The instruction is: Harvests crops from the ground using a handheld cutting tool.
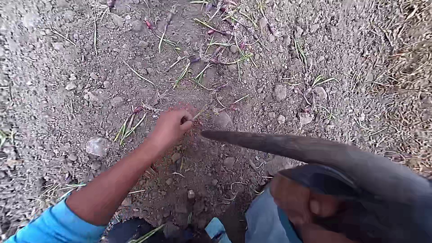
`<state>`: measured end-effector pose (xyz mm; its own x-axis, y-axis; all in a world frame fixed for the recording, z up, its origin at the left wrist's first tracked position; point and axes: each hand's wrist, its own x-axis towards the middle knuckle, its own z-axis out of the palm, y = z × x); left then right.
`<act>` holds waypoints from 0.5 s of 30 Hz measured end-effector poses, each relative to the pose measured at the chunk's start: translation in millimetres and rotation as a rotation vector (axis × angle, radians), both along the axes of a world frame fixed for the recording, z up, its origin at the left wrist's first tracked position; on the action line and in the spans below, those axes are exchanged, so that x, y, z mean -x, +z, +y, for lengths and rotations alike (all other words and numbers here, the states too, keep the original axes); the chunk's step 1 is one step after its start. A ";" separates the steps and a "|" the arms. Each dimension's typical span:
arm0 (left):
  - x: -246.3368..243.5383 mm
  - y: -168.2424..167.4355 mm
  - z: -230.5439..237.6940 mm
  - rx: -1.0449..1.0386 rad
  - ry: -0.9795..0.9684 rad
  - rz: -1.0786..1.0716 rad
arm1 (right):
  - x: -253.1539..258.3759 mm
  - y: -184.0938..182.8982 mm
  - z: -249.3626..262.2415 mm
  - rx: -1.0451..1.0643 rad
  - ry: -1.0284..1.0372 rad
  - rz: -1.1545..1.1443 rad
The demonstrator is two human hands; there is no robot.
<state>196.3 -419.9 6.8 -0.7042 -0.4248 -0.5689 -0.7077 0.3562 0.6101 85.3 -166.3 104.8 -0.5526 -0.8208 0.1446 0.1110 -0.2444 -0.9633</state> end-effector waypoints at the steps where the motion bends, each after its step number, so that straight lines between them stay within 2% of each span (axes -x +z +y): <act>1: -1.8 5.6 0.6 -0.070 0.115 -0.016 | -5.2 -18.9 -10.1 -0.076 -0.022 0.046; 3: 1.6 13.5 7.2 -0.162 0.260 -0.028 | -22.0 -69.1 -24.6 -0.229 -0.113 0.152; 4: 4.1 12.3 14.8 -0.157 0.257 -0.006 | -29.2 -82.5 -26.4 -0.261 -0.158 0.149; 6: 7.4 -4.6 38.3 -0.062 0.127 0.054 | -28.7 -70.5 -22.0 -0.259 -0.207 0.102; 8: 0.4 -35.8 68.2 0.051 -0.163 0.065 | -16.4 -36.7 4.1 -0.241 -0.197 0.095; 10: -11.2 -49.1 88.1 0.091 -0.458 -0.003 | -3.1 -19.7 42.6 -0.227 -0.145 0.135; 11: -16.2 -48.3 87.9 0.117 -0.469 0.032 | 3.2 -21.4 55.3 -0.234 -0.141 0.180; 13: -30.4 -41.1 67.8 0.226 -0.257 0.197 | 9.7 -43.4 62.4 -0.285 -0.201 0.273; 15: -44.5 -28.3 25.7 0.387 -0.007 0.161 | 10.9 -70.7 54.7 -0.327 -0.298 0.257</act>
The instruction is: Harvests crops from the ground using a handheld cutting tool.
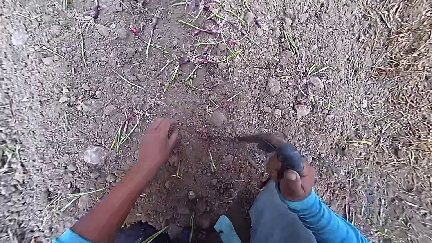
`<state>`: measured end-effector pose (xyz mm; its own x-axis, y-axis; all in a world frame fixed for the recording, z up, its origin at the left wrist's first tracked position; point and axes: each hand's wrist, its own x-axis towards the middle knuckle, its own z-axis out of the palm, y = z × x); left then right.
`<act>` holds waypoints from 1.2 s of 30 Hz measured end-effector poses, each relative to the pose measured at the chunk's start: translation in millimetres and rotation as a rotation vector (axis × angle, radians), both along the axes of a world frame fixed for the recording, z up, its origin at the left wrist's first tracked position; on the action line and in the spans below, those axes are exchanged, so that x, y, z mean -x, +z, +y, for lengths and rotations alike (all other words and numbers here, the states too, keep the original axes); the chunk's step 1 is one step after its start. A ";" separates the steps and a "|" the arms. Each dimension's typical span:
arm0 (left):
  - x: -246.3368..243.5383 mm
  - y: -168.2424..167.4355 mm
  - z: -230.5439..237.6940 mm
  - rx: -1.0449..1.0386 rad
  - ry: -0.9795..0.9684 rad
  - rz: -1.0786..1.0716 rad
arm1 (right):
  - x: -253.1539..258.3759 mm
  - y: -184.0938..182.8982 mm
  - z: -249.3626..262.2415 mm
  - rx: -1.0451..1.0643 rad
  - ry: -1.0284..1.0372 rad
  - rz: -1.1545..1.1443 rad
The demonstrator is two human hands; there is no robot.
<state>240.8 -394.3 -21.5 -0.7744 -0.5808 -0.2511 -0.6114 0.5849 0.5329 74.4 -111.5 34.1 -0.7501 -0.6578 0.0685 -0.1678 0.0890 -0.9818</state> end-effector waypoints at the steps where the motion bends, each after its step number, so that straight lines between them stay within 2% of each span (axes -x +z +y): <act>1: -7.8 2.2 -23.3 0.046 0.121 -0.084 | 1.8 0.9 -7.3 0.002 -0.049 -0.026; 4: -32.2 -15.1 -58.1 0.147 0.278 -0.346 | 11.8 53.7 -22.5 0.179 -0.081 -0.119; 7: -19.0 0.2 -56.7 0.143 0.173 -0.416 | 27.6 94.4 -26.3 0.392 0.073 -0.140; 9: -0.1 25.2 -51.4 0.141 -0.014 -0.241 | 30.4 85.5 -34.1 0.335 0.085 -0.161; 11: 28.2 40.1 -45.5 0.151 -0.265 0.019 | 24.3 39.8 -43.8 0.170 -0.012 -0.109; 13: 68.4 44.3 -33.0 0.164 -0.486 0.162 | 18.5 3.4 -50.2 0.101 -0.131 -0.152; 15: 107.6 43.9 -10.2 0.178 -0.668 0.188 | 20.8 5.6 -47.6 0.087 -0.220 -0.245; 17: 136.4 42.6 10.5 0.169 -0.756 0.218 | 28.7 35.0 -30.5 0.113 -0.264 -0.301; 19: 147.7 42.4 17.3 0.069 -0.685 0.158 | 38.8 77.4 -2.7 0.256 -0.198 -0.295; 22: 126.6 34.3 2.0 0.018 -0.755 -0.364 | 55.3 119.2 18.2 0.618 -0.017 -0.313; 23: 118.6 31.9 -5.1 0.049 -0.765 -0.454 | 60.3 121.6 15.6 0.635 0.011 -0.304; 24: 112.4 32.7 -12.2 0.085 -0.733 -0.410 | 61.5 113.9 6.3 0.607 -0.006 -0.279; 25: 109.4 35.9 -18.4 0.112 -0.682 -0.274 | 58.0 93.8 -7.6 0.515 -0.065 -0.239; 28: 128.3 52.0 -18.2 0.167 -0.655 0.009 | 32.0 -1.5 -52.8 0.132 -0.192 -0.150; 29: 139.2 55.0 -12.4 0.196 -0.695 0.062 | 29.4 -15.4 -60.9 0.061 -0.223 -0.175; 32: 154.9 58.0 8.4 0.166 -0.711 0.129 | 23.8 -11.0 -49.1 0.087 -0.241 -0.305; 33: 158.0 56.4 3.4 0.138 -0.611 0.176 | 26.4 -1.1 -38.3 0.146 -0.246 -0.358; 34: 158.0 54.6 -9.6 0.108 -0.425 0.209 | 29.6 13.4 -26.4 0.203 -0.258 -0.393; 36: 145.8 44.3 -51.0 0.123 -0.048 0.101 | 30.8 44.9 0.3 0.329 -0.277 -0.421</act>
